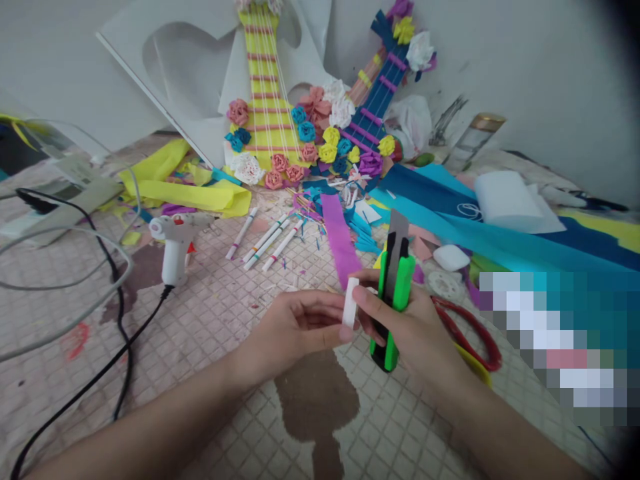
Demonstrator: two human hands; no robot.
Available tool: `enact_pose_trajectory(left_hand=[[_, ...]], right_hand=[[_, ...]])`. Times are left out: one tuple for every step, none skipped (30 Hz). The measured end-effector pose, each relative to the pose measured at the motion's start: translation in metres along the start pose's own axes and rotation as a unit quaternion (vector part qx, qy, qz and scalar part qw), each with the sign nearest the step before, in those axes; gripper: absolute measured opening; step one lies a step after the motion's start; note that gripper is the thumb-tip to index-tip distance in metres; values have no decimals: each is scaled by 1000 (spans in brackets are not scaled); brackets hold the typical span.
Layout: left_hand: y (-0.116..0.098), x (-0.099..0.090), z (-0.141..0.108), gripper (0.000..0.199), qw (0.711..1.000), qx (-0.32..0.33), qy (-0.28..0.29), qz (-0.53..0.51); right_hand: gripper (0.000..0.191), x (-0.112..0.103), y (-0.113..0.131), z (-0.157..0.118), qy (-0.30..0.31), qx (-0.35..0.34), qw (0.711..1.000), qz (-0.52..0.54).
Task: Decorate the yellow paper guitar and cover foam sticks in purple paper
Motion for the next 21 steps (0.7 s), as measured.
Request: enact_pose_trajectory(left_hand=[[1, -1, 0, 19, 1000, 0, -4, -4], [2, -3, 0, 18, 1000, 2, -8, -9], [2, -4, 0, 18, 1000, 4, -11, -15], [4, -6, 0, 17, 1000, 5, -13, -22], [4, -7, 0, 18, 999, 6, -16, -29], [5, -8, 1, 18, 999, 8, -18, -34], [4, -9, 1, 20, 999, 13, -21, -39], [3, -10, 1, 24, 998, 20, -27, -43], [0, -12, 1, 29, 998, 31, -36, -50], [-3, -14, 0, 36, 996, 43, -46, -58], [-5, -16, 0, 45, 995, 53, -56, -64], [-8, -18, -1, 53, 994, 60, -65, -68], [-11, -20, -1, 59, 993, 67, -71, -69], [-12, -22, -1, 63, 992, 71, -75, -66], [-14, -23, -1, 64, 992, 73, -77, -62], [-15, -24, -1, 63, 992, 75, -79, -58], [-15, -26, 0, 61, 992, 78, -81, -55], [-15, -27, 0, 60, 992, 80, -82, -53], [-16, -28, 0, 59, 992, 82, -83, -50], [-16, -29, 0, 60, 992, 86, -84, -47], [-17, -30, 0, 63, 991, 90, -86, -43]], right_hand=[[35, 1, 0, 0, 4, 1, 1000, -6], [37, 1, 0, 1, 8, 1, 1000, -15], [40, 2, 0, 1, 16, 2, 1000, -24], [43, 2, 0, 1, 23, 2, 999, -35], [44, 3, 0, 1, 28, 1, 999, -45], [44, 2, 1, 1, 31, -3, 998, -56], [43, 0, 3, 1, 30, -11, 997, -67], [42, -1, 5, 1, 33, -24, 996, -82], [39, -1, 10, 0, 38, -43, 993, -105], [36, -2, 15, 0, 44, -66, 987, -137], [34, -2, 21, -1, 52, -92, 978, -179], [33, -1, 26, -1, 60, -117, 964, -229], [32, -1, 31, -2, 65, -139, 946, -284], [31, 0, 35, -1, 67, -154, 926, -338], [32, 0, 37, -1, 66, -163, 905, -387], [32, 0, 38, 0, 67, -166, 887, -427], [33, 0, 38, 2, 69, -166, 872, -456], [34, -1, 38, 3, 71, -165, 862, -475], [35, -1, 38, 4, 70, -169, 855, -485], [35, -2, 39, 5, 66, -175, 852, -489], [34, -3, 41, 6, 62, -182, 850, -490]])
Point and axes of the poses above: each hand's wrist, its own z-axis towards the middle knuckle, its own x-axis out of the palm, y = z × x, the point moved 9 cm from there along z, towards the middle knuckle, and after that the axes turned 5 degrees about y, right-handed, at the moved point
